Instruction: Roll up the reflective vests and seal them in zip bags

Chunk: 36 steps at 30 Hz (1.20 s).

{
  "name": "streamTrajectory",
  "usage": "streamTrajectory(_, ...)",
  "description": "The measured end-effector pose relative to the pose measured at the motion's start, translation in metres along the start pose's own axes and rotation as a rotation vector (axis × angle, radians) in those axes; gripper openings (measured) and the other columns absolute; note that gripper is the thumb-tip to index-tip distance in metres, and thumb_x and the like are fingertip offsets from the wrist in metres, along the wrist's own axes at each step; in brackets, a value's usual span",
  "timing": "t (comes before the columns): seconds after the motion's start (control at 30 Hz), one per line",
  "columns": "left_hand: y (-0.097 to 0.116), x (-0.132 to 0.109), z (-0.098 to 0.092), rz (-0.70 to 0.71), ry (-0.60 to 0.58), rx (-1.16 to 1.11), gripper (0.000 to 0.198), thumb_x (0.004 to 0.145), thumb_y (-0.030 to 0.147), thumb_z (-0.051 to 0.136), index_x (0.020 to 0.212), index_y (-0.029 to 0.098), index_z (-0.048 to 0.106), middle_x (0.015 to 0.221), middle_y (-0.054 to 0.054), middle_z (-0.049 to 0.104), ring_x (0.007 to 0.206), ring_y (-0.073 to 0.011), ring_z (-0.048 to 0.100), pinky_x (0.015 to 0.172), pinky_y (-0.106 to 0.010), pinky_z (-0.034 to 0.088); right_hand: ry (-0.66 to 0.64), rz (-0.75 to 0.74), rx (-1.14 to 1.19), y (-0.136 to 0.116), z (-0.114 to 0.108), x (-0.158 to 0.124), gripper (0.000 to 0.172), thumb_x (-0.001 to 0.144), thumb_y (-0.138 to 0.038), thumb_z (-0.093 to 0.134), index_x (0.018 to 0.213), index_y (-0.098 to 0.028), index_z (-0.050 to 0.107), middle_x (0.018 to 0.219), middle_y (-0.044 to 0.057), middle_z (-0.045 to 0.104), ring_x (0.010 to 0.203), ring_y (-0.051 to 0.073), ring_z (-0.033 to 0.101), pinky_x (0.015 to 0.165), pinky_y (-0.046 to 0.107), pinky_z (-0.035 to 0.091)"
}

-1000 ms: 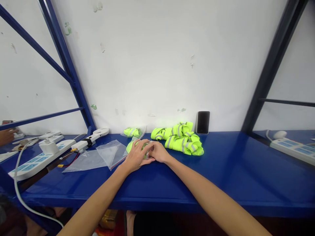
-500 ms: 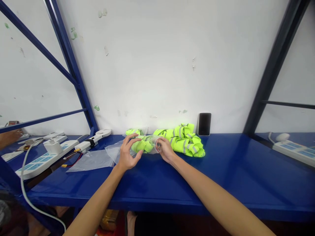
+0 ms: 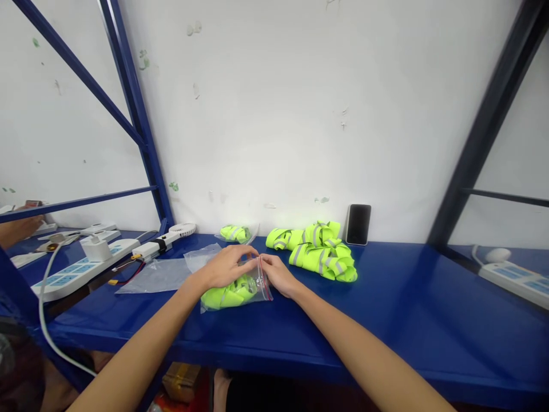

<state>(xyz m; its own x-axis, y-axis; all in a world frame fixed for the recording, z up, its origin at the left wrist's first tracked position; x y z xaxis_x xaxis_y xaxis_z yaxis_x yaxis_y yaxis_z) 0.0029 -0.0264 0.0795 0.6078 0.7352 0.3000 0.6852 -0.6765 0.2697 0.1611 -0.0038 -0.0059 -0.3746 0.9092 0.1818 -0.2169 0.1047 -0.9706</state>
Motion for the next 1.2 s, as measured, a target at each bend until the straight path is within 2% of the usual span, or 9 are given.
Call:
streamTrajectory(0.13, -0.007, 0.006, -0.001, -0.054, -0.068, 0.065, 0.047, 0.090, 0.056, 0.035, 0.081, 0.021, 0.066, 0.067, -0.003, 0.063, 0.059, -0.0178, 0.054, 0.058, -0.026, 0.035, 0.065, -0.007, -0.137, 0.002, -0.003, 0.002, 0.046, 0.074, -0.062, 0.061, 0.073, -0.016, 0.060, 0.069, 0.003, 0.063, 0.058, 0.015, 0.059, 0.049, 0.027, 0.052)
streamTrajectory(0.2, -0.013, 0.007, 0.000, -0.067, -0.086, 0.078, 0.045, 0.091, 0.052, 0.035, 0.074, 0.022, 0.062, 0.060, -0.002, 0.058, 0.056, -0.0175, 0.052, 0.057, -0.027, 0.032, 0.039, 0.015, -0.121, 0.003, -0.001, 0.001, 0.048, 0.074, -0.063, 0.059, 0.074, -0.015, 0.061, 0.071, 0.005, 0.065, 0.061, 0.017, 0.062, 0.052, 0.029, 0.054)
streamTrajectory(0.37, -0.028, 0.008, 0.004, -0.097, -0.077, 0.068, 0.033, 0.092, 0.040, 0.033, 0.078, 0.023, 0.057, 0.067, -0.002, 0.060, 0.061, -0.0178, 0.054, 0.061, -0.027, 0.033, 0.013, 0.089, -0.011, -0.001, 0.007, -0.003, 0.043, 0.081, -0.057, 0.054, 0.096, -0.017, 0.062, 0.078, 0.006, 0.068, 0.070, 0.019, 0.066, 0.056, 0.032, 0.055)
streamTrajectory(0.47, -0.032, 0.010, 0.005, -0.136, -0.056, -0.001, 0.031, 0.091, 0.036, 0.033, 0.076, 0.021, 0.055, 0.072, -0.002, 0.061, 0.066, -0.0179, 0.056, 0.062, -0.027, 0.035, 0.025, 0.055, 0.007, -0.005, 0.010, -0.006, 0.038, 0.076, -0.046, 0.065, 0.104, -0.021, 0.060, 0.080, 0.003, 0.067, 0.072, 0.018, 0.065, 0.058, 0.031, 0.055)
streamTrajectory(0.57, -0.031, 0.010, 0.008, -0.222, 0.013, -0.001, 0.030, 0.091, 0.035, 0.033, 0.071, 0.020, 0.051, 0.073, -0.003, 0.062, 0.067, -0.0178, 0.056, 0.060, -0.027, 0.034, 0.016, 0.040, -0.076, -0.002, 0.010, -0.005, 0.031, 0.069, -0.037, 0.072, 0.092, -0.018, 0.066, 0.076, 0.002, 0.066, 0.065, 0.016, 0.062, 0.057, 0.027, 0.052)
streamTrajectory(0.63, -0.029, 0.009, 0.014, -0.258, 0.065, 0.036, 0.030, 0.091, 0.034, 0.032, 0.071, 0.020, 0.049, 0.071, -0.003, 0.061, 0.065, -0.0177, 0.055, 0.059, -0.027, 0.033, 0.019, 0.052, -0.151, 0.003, 0.007, -0.003, 0.026, 0.071, -0.039, 0.069, 0.081, -0.015, 0.069, 0.070, 0.002, 0.065, 0.059, 0.015, 0.059, 0.052, 0.026, 0.049)
streamTrajectory(0.73, -0.029, 0.004, 0.023, -0.284, 0.128, 0.071, 0.030, 0.093, 0.036, 0.030, 0.077, 0.022, 0.050, 0.068, -0.001, 0.060, 0.065, -0.0183, 0.057, 0.059, -0.027, 0.032, 0.029, 0.053, -0.237, 0.008, 0.004, -0.001, 0.027, 0.073, -0.042, 0.066, 0.073, -0.014, 0.069, 0.059, 0.001, 0.061, 0.047, 0.012, 0.054, 0.044, 0.024, 0.043)
streamTrajectory(1.0, -0.037, -0.005, 0.032, -0.285, 0.214, 0.040, 0.033, 0.096, 0.038, 0.026, 0.082, 0.023, 0.052, 0.068, -0.001, 0.059, 0.068, -0.0191, 0.059, 0.062, -0.027, 0.034, 0.071, 0.043, -0.221, 0.009, 0.008, 0.001, 0.034, 0.068, -0.049, 0.070, 0.064, -0.016, 0.064, 0.049, -0.001, 0.056, 0.037, 0.011, 0.048, 0.037, 0.023, 0.035)
streamTrajectory(1.2, -0.044, -0.005, 0.039, -0.317, 0.226, 0.005, 0.034, 0.096, 0.041, 0.024, 0.077, 0.023, 0.047, 0.062, 0.001, 0.054, 0.063, -0.0184, 0.056, 0.061, -0.027, 0.034, 0.140, 0.061, -0.220, 0.014, 0.007, 0.005, 0.031, 0.064, -0.044, 0.075, 0.070, -0.015, 0.069, 0.052, -0.001, 0.059, 0.040, 0.009, 0.046, 0.040, 0.023, 0.033)
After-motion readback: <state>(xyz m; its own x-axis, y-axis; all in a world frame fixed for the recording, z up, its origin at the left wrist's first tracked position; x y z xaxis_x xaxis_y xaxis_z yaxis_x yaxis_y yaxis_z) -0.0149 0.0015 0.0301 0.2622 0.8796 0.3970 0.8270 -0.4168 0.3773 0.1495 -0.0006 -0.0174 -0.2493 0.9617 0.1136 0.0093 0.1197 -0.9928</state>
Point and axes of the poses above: each hand's wrist, its own x-axis towards the middle knuckle, its own z-axis out of the palm, y = z × x, the point moved 1 cm from there along x, towards the middle knuckle
